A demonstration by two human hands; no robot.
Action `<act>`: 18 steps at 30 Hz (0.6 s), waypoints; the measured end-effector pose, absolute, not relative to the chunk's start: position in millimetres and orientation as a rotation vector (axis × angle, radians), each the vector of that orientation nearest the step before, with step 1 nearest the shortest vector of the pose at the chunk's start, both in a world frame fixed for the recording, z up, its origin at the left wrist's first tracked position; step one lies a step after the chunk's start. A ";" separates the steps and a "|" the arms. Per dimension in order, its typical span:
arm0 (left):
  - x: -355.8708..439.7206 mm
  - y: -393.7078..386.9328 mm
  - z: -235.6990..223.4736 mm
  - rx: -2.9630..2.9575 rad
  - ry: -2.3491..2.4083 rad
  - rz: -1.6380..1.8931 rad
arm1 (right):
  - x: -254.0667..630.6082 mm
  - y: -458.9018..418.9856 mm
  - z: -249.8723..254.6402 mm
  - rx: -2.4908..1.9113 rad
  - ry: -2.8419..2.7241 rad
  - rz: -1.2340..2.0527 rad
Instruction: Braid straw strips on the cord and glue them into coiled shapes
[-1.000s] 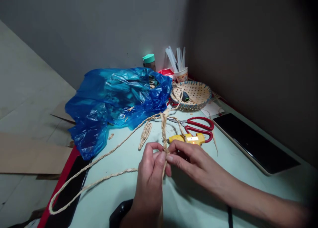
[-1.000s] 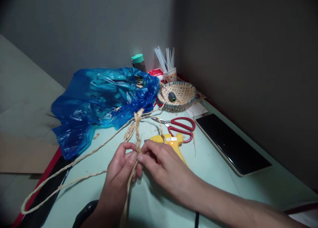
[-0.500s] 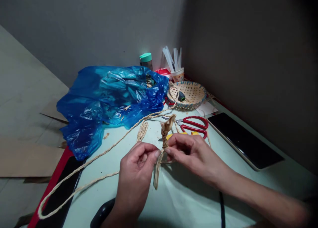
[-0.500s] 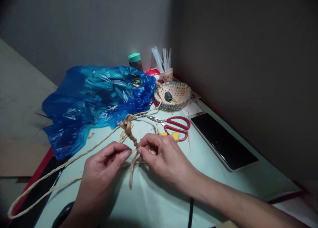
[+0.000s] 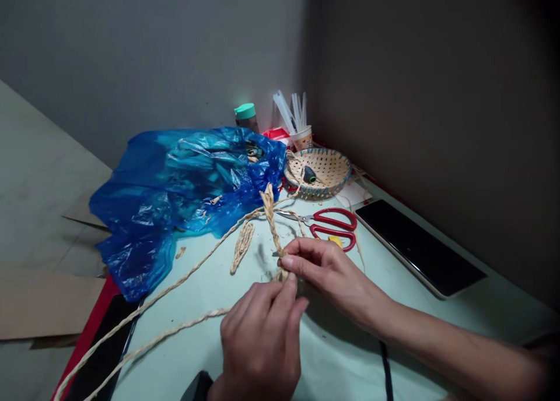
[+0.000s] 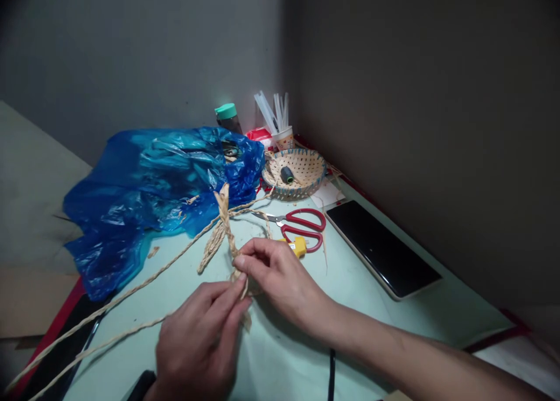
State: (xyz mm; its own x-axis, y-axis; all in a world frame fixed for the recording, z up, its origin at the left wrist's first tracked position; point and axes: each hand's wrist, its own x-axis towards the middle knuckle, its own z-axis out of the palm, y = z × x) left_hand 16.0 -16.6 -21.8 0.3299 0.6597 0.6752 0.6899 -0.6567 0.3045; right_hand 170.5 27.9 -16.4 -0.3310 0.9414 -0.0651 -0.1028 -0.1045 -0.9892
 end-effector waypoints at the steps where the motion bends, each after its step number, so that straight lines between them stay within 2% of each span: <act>1: 15.0 -15.7 -18.6 -2.517 -1.419 -1.365 | 170.3 27.6 -17.7 -1.011 -1.324 1.556; 4: 14.2 -11.1 -9.5 -2.384 -1.971 -1.649 | 169.7 25.5 -18.9 -1.002 -1.373 1.536; 8: 18.6 -3.8 -8.0 -2.548 -2.759 -2.119 | 169.7 22.2 -17.0 -0.936 -1.516 1.489; 10: 19.3 -1.9 -11.8 -2.399 -3.018 -2.262 | 170.6 21.9 -15.3 -0.921 -1.631 1.417; 13: 16.3 -0.8 -18.1 -2.307 -3.076 -2.282 | 172.2 22.8 -13.0 -0.972 -1.759 1.324; 18: 11.4 -0.9 -24.5 -2.639 -2.963 -2.254 | 174.1 22.2 -11.6 -1.028 -1.874 1.231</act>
State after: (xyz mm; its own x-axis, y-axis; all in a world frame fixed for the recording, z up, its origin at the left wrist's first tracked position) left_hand 11.4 -0.9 -24.5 0.2356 0.9196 -0.3142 -0.0572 0.3359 0.9402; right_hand 174.1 22.2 -11.6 -0.4711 0.8759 0.1042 0.2520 0.2468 -0.9357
